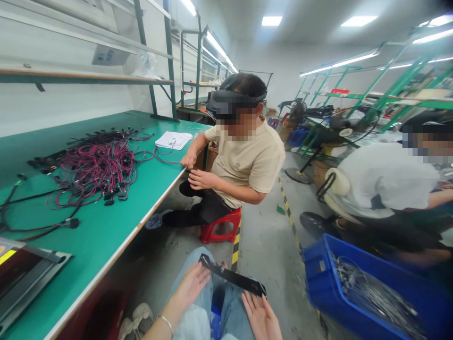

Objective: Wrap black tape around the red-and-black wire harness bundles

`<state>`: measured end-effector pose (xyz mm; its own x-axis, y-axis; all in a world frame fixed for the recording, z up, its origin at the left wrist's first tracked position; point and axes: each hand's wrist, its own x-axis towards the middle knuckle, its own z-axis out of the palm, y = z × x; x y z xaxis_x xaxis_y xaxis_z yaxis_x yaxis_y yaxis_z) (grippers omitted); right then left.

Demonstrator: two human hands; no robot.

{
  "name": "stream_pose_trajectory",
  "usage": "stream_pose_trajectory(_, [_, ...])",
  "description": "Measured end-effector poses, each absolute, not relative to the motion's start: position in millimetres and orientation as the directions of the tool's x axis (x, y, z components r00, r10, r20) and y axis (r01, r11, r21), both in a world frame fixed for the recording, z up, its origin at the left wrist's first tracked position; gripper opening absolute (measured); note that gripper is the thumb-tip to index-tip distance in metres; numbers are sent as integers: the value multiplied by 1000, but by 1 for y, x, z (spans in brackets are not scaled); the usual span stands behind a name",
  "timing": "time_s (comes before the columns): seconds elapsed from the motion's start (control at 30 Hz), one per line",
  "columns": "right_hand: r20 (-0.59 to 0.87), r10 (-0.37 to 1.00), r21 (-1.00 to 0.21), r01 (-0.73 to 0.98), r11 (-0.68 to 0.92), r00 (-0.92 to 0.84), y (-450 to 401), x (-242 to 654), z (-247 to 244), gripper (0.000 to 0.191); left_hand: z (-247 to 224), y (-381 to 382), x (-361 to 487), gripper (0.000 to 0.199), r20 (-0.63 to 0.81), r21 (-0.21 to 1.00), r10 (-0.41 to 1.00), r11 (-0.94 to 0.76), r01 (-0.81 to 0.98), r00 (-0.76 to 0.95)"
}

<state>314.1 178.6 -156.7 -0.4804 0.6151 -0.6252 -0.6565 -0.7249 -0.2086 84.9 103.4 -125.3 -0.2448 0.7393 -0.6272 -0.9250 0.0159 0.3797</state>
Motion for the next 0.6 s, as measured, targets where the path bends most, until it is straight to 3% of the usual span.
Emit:
stream_pose_trajectory(0.5, [-595,628,-218,-652,-726,-502,180,313,-155,24,-128,103,85,15,-649,386,718,24,-922,-253])
stream_pose_trajectory(0.6, [-558,649,-299,-604,-738,-517,181,314,-161,25,-139,103,84,16,-646,379,719,12,-925,-255])
